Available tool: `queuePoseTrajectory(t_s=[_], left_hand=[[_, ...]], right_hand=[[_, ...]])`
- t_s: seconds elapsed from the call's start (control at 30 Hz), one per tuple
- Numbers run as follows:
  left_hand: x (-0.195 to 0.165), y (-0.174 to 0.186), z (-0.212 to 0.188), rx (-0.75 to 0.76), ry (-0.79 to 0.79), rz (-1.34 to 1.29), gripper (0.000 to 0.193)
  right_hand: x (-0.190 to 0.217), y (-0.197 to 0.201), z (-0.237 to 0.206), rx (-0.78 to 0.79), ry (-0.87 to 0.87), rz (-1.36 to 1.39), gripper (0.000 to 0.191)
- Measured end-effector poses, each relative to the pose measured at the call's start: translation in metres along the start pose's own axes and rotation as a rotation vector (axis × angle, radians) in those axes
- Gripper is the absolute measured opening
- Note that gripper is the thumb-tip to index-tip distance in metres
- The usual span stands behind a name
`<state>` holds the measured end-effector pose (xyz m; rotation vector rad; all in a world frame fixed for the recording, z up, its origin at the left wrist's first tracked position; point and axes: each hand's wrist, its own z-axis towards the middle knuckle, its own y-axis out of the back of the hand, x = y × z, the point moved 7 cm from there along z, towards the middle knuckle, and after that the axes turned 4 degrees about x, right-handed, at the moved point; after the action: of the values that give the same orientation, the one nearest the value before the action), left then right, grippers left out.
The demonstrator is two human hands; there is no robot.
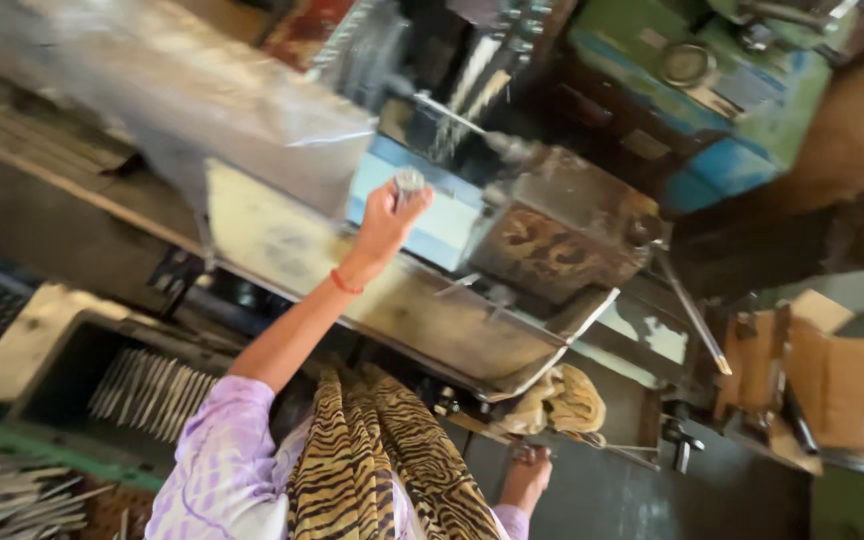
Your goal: The person repeatedly picks metal rods from a green bin, inserts each rod into a grinding machine, and operates a lever to grind the rod's end. After each cycle, the person removes the rod and places it into a metal tray. The process is repeated continuously throughout the clip.
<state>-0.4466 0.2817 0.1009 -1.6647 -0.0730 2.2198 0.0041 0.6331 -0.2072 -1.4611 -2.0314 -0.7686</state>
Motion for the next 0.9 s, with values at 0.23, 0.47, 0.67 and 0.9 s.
queuePoseTrajectory(t_s=[0.23, 0.47, 0.67, 0.9], left_hand=[[-0.017, 0.128, -0.14, -0.146, 0.159, 0.61, 0.034], [-0.023, 0.23, -0.271, -0.349, 0.175, 0.673, 0.04], [-0.012, 0.273, -0.344, -0.569, 0.189, 0.309, 0.05], [-0.035, 0.32, -0.393, -0.818, 0.135, 0.101, 0.049]], right_hand=[[-0.013, -0.028, -0.046, 0.119, 0.138, -0.189, 0.029], [-0.123, -0.198, -0.203, 0.812, 0.256, -0.366, 0.02], [-0.196, -0.304, -0.407, 1.608, 0.362, -0.46, 0.034], [-0.23, -0.301, -0.502, 1.709, 0.311, -0.415, 0.035]])
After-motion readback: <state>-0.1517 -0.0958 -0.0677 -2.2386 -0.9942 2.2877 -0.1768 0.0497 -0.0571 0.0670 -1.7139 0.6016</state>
